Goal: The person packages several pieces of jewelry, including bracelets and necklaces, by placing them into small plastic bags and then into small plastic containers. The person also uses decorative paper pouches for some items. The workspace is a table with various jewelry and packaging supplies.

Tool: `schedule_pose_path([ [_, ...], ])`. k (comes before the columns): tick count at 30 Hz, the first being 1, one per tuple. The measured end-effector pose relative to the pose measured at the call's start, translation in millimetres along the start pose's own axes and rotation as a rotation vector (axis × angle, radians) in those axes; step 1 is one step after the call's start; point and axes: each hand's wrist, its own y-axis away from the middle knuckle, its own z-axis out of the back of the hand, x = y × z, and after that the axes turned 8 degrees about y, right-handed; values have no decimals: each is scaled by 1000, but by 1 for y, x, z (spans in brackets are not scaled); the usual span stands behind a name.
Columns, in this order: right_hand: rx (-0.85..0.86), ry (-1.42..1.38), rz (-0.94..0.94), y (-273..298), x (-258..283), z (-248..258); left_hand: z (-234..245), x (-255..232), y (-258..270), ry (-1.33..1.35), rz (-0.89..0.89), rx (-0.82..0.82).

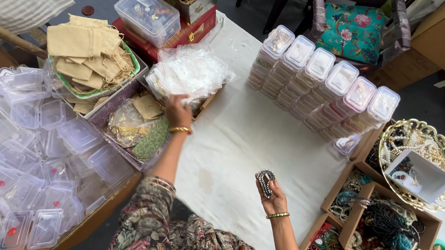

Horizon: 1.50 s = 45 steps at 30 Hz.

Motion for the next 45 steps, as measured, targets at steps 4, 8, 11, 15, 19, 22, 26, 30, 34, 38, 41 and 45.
schedule_pose_path([
  [4, -42, 12, 4, -7, -7, 1, 42, 9, -34, -82, -29, 50],
  [8, -66, -16, -18, -15, -13, -7, 57, 7, -45, -296, -299, 138],
  [11, -59, -25, -37, -17, -13, -16, 59, 15, -49, -341, -406, 191],
  [15, -42, -48, -55, -16, -13, -24, 61, 22, -49, -393, -493, 260],
  [19, -22, -33, -51, -15, -14, -24, 55, 26, -49, -425, -492, 282],
  [22, -20, -45, -53, -14, -14, -21, 39, 31, -49, -397, -358, 262],
  [26, -35, -40, -52, -7, -15, -20, 35, 10, -48, -256, 126, 277],
  [30, -21, -36, -54, -1, -13, -18, 8, 23, -45, -225, 330, 185],
  [34, -33, -17, -36, 4, -13, -14, 1, 28, -40, -139, 440, 66],
  [38, -45, -28, -24, 12, -13, -8, 0, 21, -35, -2, 649, 70],
  [41, -68, -25, -26, 18, -13, -4, -3, 18, -32, 36, 738, 54],
  [45, -75, -33, -19, 22, -12, 0, -6, 16, -31, 183, 756, -130],
])
